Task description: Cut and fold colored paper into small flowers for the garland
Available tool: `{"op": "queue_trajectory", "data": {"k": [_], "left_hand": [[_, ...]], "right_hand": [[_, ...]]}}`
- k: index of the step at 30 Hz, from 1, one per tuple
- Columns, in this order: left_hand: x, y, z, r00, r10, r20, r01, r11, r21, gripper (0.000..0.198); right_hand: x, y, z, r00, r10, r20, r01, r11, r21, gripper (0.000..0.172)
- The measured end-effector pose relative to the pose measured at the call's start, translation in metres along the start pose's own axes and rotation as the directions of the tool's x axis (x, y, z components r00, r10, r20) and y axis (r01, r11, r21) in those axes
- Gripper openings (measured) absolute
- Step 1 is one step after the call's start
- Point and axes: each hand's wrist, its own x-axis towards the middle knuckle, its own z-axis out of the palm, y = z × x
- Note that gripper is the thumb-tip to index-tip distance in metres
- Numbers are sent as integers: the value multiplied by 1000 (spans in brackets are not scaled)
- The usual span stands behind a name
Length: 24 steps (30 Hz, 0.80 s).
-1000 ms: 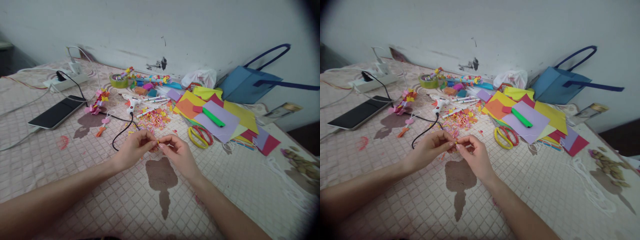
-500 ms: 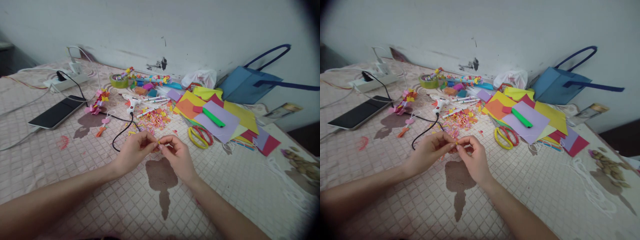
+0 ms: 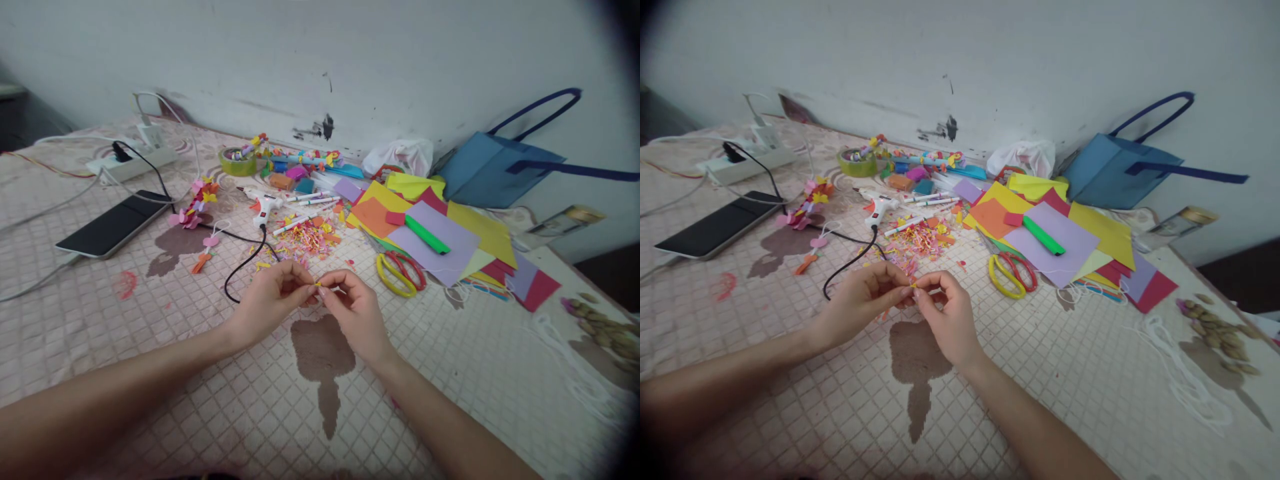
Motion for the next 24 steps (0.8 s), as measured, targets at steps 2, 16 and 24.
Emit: {"op": "queue_trajectory", "data": {"k": [2, 16, 24], "left_hand": [[1, -1, -1, 1000, -13, 21, 13, 1000, 6, 11], [2, -3, -3, 995, -91, 37, 91, 996, 0, 16], [5, -3, -6, 988, -153, 24, 155, 983, -101, 16]], "right_hand": [[0, 0, 0, 1000, -10, -26, 9, 999, -32, 3], [0, 1, 0, 919, -395, 16, 360, 819, -447, 18], [-3, 4, -2, 892, -441, 102, 429, 751, -501, 25]]}}
